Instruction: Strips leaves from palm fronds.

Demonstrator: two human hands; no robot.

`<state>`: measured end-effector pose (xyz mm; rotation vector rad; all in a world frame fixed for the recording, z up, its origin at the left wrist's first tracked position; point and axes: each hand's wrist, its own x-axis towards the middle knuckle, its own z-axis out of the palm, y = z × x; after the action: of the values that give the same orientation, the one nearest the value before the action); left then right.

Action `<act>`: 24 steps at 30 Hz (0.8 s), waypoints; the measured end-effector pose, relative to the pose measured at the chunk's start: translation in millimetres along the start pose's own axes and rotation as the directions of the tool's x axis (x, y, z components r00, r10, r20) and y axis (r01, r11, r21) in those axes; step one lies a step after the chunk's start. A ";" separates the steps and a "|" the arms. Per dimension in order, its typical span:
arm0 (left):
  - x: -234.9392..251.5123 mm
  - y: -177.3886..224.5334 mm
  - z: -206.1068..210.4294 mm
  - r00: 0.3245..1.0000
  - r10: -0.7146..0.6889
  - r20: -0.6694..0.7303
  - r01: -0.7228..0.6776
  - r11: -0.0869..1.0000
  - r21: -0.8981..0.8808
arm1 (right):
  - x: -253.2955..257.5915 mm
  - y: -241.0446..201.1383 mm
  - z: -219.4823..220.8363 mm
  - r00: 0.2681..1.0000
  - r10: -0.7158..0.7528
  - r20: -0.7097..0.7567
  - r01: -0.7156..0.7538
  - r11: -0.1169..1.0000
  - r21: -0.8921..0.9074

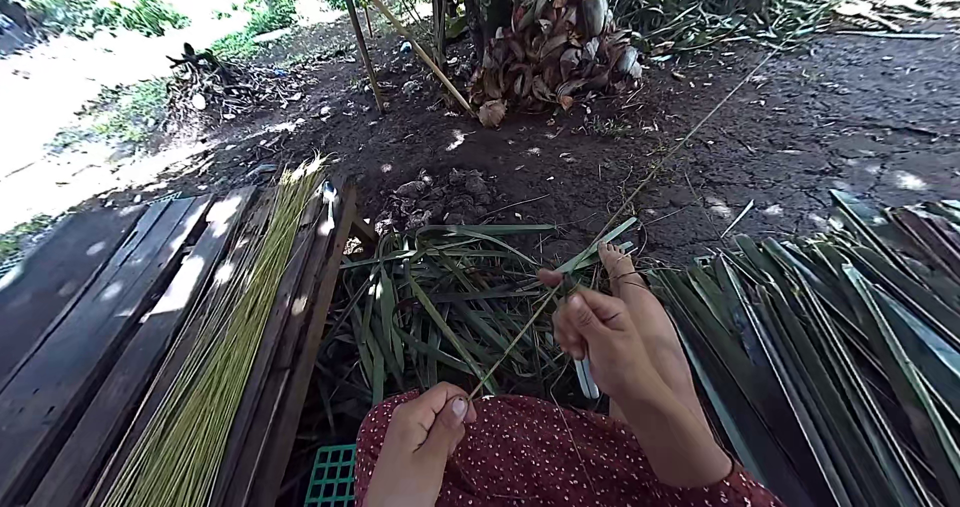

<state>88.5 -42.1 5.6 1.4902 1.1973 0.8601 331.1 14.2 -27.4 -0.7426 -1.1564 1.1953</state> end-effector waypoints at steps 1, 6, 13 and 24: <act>1.7 0.4 0.7 1.000 -0.012 0.000 0.012 1.000 0.003 | -6.8 1.5 5.6 0.993 0.047 0.112 -0.046 0.999 -0.016; 3.0 -0.5 -2.1 0.999 -0.030 0.044 0.030 1.000 0.000 | -20.0 11.1 17.7 0.946 0.095 0.309 -0.093 0.995 -0.022; -20.4 -11.7 -41.5 0.995 -0.037 0.090 0.031 0.997 0.068 | 45.8 -13.3 -64.7 0.920 0.011 -0.391 0.005 0.999 0.038; -26.9 -25.8 -68.4 0.979 -0.147 0.139 0.125 0.980 0.152 | 17.9 -5.4 -36.4 0.950 0.272 -0.151 -0.266 0.962 0.059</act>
<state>11.2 -49.8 -0.8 1.5383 1.2536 0.5700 366.6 34.6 -28.0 -0.9713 -0.9178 1.3542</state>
